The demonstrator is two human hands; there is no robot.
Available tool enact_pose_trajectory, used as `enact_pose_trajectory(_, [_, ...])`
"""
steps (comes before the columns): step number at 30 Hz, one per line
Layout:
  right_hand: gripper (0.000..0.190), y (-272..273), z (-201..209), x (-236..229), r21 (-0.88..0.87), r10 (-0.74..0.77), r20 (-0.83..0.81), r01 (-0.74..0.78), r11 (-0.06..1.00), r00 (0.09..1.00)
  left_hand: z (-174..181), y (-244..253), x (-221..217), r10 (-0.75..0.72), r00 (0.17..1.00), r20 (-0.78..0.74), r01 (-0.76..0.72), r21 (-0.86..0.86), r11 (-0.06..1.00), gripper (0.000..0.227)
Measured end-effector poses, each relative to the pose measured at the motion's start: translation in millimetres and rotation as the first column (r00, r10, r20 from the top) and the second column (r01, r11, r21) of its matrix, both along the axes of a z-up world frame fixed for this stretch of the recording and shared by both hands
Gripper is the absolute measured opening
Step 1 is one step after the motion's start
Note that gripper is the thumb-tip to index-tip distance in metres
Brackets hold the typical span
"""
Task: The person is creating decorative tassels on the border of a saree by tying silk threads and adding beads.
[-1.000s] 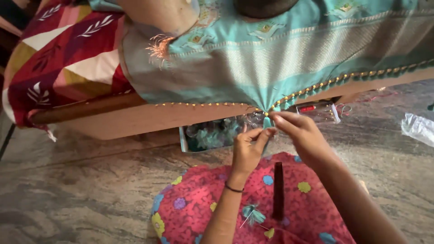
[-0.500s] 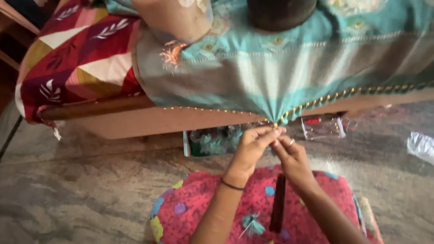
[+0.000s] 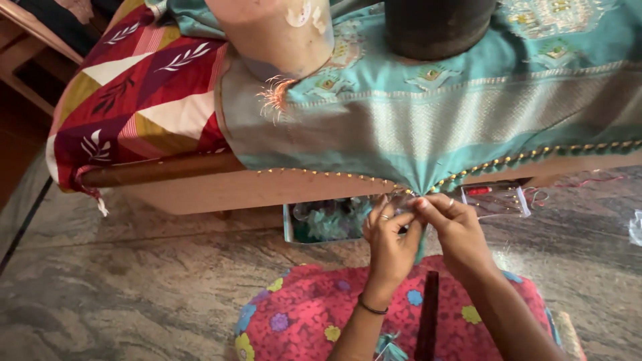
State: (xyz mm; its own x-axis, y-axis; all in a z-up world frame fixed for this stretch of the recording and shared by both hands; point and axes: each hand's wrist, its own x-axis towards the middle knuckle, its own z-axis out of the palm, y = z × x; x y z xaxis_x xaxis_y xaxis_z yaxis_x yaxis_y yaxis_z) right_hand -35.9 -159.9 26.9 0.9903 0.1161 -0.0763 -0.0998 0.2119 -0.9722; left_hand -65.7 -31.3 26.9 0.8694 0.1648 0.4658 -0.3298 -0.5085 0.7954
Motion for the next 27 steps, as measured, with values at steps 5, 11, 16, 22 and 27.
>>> enact_pose_trajectory(5, [0.025, 4, -6, -14, -0.092, -0.046, 0.129, 0.058, 0.994, 0.991, 21, 8, 0, -0.255, 0.889, -0.38, 0.019, -0.527, 0.85, 0.025])
enact_pose_trajectory(11, [0.029, 6, -41, -24, -0.088, -0.101, 0.054, 0.105, 0.991, 0.993, -11, 19, 26, -0.681, 0.723, -0.116, 0.256, -0.871, 0.42, 0.028])
enact_pose_trajectory(16, [0.031, -1, -41, -20, -0.018, -0.033, -0.001, 0.033, 0.999, 0.999, -14, 16, 32, -0.64, 0.752, -0.158, 0.292, -0.791, 0.538, 0.025])
enact_pose_trajectory(22, [0.032, -5, -59, -18, -0.103, -0.107, -0.033, 0.103, 0.989, 0.994, -34, 7, 33, -0.597, 0.78, -0.188, 0.284, -0.743, 0.606, 0.022])
enact_pose_trajectory(27, [0.042, -1, -33, -24, -0.111, -0.17, 0.066, 0.177, 0.978, 0.983, -2, 7, 15, -0.288, 0.958, -0.002, 0.278, -0.252, 0.927, 0.022])
